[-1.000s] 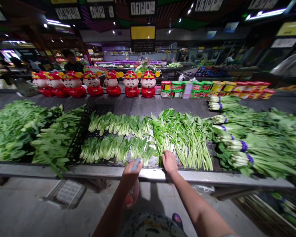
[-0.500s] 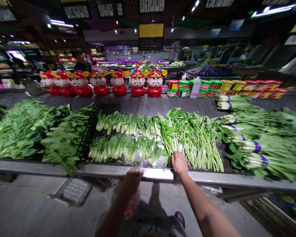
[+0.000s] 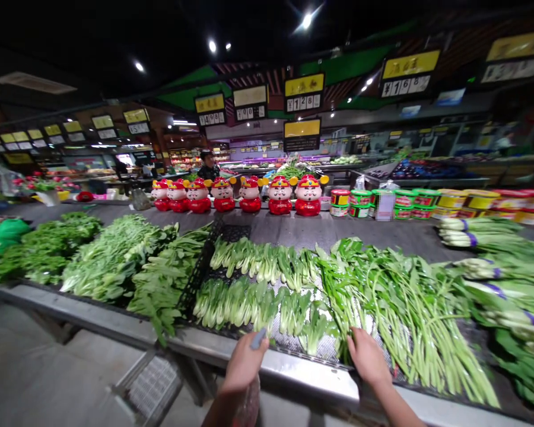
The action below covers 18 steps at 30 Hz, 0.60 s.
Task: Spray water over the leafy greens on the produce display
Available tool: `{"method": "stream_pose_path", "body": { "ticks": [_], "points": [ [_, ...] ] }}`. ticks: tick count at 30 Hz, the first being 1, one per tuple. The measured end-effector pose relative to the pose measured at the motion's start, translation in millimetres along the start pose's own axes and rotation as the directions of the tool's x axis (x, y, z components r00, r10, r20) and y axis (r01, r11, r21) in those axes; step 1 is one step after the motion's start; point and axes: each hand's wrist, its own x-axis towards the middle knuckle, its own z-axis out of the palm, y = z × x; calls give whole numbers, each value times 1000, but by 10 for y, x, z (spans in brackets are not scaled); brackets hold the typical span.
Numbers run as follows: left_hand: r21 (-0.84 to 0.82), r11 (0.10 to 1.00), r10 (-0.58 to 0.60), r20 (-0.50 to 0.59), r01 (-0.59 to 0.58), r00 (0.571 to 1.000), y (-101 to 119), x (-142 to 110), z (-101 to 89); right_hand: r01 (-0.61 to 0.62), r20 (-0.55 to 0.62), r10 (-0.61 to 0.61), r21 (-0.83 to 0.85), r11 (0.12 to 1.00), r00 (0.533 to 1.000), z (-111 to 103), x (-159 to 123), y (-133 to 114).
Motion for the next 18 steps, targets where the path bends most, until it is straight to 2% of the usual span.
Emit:
{"method": "stream_pose_path", "body": {
  "ticks": [3,5,10,13,15,18],
  "points": [
    [-40,999,23,-20,-23,1000,-70,6,-50,-4,-18,5,45,999,1000,18,21,-27],
    [-53,998,45,-34,-46,998,-107,25,-77,-3,-44,6,67,998,999,7,34,-141],
    [-65,996,53,-53,-56,997,-121,58,-163,119,-17,-118,117,986,993,-26,67,-734],
    [-81,991,102,-26,-104,994,-133,80,-215,152,17,-155,116,981,988,27,69,-1077],
    [-75,991,103,-57,-107,993,-160,102,-242,157,51,-163,108,982,985,89,53,-1213],
    [-63,992,104,-70,-108,992,-218,129,-261,158,76,-166,101,982,983,170,17,-1278]
  ]
}}
